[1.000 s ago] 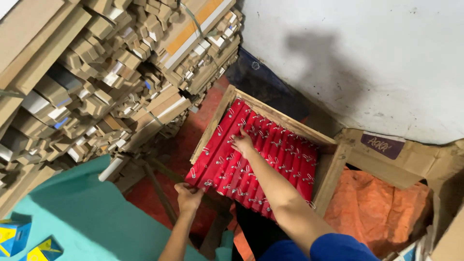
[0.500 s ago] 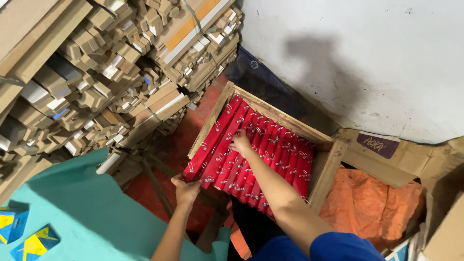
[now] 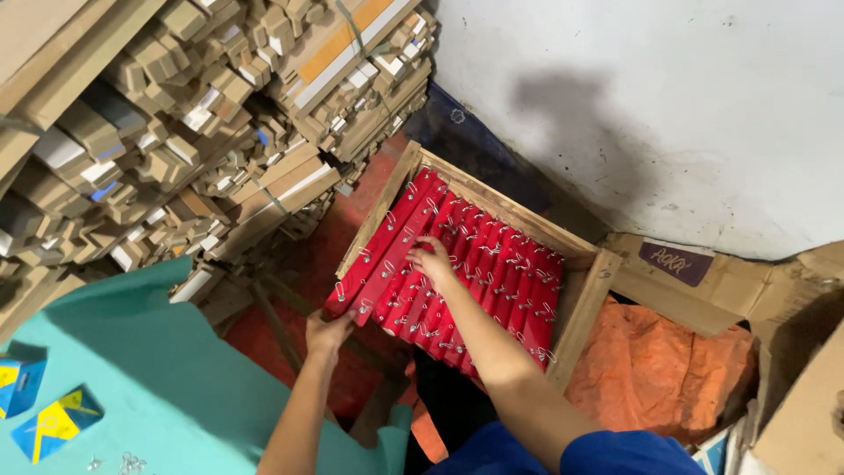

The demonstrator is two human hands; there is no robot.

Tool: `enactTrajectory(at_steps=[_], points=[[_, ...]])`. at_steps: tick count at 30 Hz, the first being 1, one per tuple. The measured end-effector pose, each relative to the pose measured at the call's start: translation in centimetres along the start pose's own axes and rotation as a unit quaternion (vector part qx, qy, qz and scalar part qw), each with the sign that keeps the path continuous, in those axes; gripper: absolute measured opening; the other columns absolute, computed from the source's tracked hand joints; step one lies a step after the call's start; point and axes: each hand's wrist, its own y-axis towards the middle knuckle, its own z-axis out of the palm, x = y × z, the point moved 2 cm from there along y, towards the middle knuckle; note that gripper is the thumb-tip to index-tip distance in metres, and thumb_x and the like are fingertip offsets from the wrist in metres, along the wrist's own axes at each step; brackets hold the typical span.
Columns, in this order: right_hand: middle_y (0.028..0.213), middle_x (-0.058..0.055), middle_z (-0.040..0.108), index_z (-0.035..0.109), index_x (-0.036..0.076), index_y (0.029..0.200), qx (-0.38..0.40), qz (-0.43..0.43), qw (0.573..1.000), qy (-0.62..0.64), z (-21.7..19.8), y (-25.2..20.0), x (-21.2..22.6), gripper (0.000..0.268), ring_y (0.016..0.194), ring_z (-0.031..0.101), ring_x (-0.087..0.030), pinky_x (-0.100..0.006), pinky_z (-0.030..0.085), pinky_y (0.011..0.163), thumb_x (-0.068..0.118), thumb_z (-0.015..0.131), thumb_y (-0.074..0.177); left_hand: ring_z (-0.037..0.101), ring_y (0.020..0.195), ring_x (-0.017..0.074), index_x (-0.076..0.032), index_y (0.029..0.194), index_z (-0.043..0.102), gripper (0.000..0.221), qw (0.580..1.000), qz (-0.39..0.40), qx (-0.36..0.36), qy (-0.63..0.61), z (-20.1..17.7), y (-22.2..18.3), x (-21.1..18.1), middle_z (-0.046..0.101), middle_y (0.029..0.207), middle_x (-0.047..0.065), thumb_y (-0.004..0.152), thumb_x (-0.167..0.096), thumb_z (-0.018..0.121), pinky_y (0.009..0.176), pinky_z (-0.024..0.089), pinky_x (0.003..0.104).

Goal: Attaching metal clips to red plastic strips and placing the finished products into a wooden crate

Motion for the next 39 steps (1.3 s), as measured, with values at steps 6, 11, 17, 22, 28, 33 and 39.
enactTrajectory(at_steps=[6, 11, 17, 22, 28, 33, 39], points=[[0.123, -0.017, 0.069, 0.047, 0.022, 0.144, -0.012, -0.002, 0.998, -0.066, 0.1, 1.7, -0.9, 0.066, 0.111, 0.072, -0.03, -0.06, 0.043, 0.106, 0.025, 0.084, 0.089, 0.061, 0.111, 0.056, 0.021, 0.136, 0.045, 0.068, 0.996, -0.009, 0.034, -0.085, -0.2, -0.6, -0.9, 0.052, 0.126, 0.045, 0.083, -0.003, 0.081, 0.095, 0.053, 0.058], [0.129, -0.016, 0.064, 0.044, 0.022, 0.147, -0.031, 0.001, 0.998, -0.061, 0.1, 2.6, -2.9, 0.077, 0.111, 0.071, -0.032, -0.061, 0.041, 0.101, 0.019, 0.088, 0.084, 0.058, 0.113, 0.0587, 0.02, 0.136, 0.043, 0.074, 0.998, -0.002, 0.025, -0.06, -0.1, 0.2, -0.3, 0.049, 0.129, 0.045, 0.079, -0.001, 0.085, 0.093, 0.054, 0.058], [0.11, -0.009, 0.067, 0.042, 0.028, 0.144, -0.028, 0.03, 0.999, 0.014, -0.4, 3.2, -4.3, 0.083, 0.102, 0.074, -0.032, -0.048, 0.043, 0.1, 0.012, 0.091, 0.08, 0.061, 0.11, 0.057, 0.018, 0.128, 0.053, 0.068, 0.998, -0.009, 0.009, -0.067, 0.0, 0.2, -0.3, 0.058, 0.119, 0.04, 0.071, 0.002, 0.086, 0.092, 0.055, 0.057], [0.105, -0.013, 0.063, 0.043, 0.02, 0.145, -0.038, 0.019, 0.996, 0.083, 0.5, -1.4, -0.9, 0.082, 0.1, 0.072, -0.032, -0.042, 0.053, 0.1, 0.001, 0.088, 0.079, 0.069, 0.099, 0.0365, 0.01, 0.123, 0.064, 0.063, 0.999, 0.034, -0.002, -0.006, -0.4, 3.0, 1.7, 0.067, 0.106, 0.027, 0.068, -0.007, 0.09, 0.084, 0.059, 0.045], [0.107, -0.019, 0.06, 0.043, 0.015, 0.144, -0.044, -0.014, 0.996, 0.074, 0.7, 2.1, -2.5, 0.088, 0.098, 0.071, -0.033, -0.043, 0.06, 0.092, 0.0, 0.094, 0.074, 0.07, 0.108, 0.0367, 0.002, 0.125, 0.068, 0.065, 0.989, 0.042, -0.022, 0.142, -1.0, 2.4, 1.3, 0.072, 0.114, 0.025, 0.072, -0.029, 0.088, 0.087, 0.058, 0.047], [0.114, -0.024, 0.058, 0.043, 0.011, 0.142, -0.039, -0.034, 0.996, 0.067, 0.8, 2.4, -2.6, 0.085, 0.104, 0.07, -0.036, -0.043, 0.06, 0.093, 0.0, 0.094, 0.075, 0.073, 0.097, 0.037, 0.003, 0.129, 0.062, 0.059, 0.988, 0.053, -0.02, 0.145, -1.2, 4.5, 3.2, 0.07, 0.114, 0.026, 0.078, -0.021, 0.08, 0.079, 0.062, 0.048], [0.117, -0.012, 0.067, 0.044, 0.025, 0.145, -0.035, -0.003, 0.997, -0.071, -0.5, 5.3, -4.4, 0.081, 0.102, 0.075, -0.031, -0.055, 0.049, 0.092, 0.03, 0.093, 0.081, 0.052, 0.117, 0.0641, 0.014, 0.145, 0.026, 0.073, 0.998, 0.007, 0.039, -0.038, 0.3, -1.1, -0.9, 0.034, 0.144, 0.042, 0.085, 0.001, 0.066, 0.093, 0.051, 0.066]])
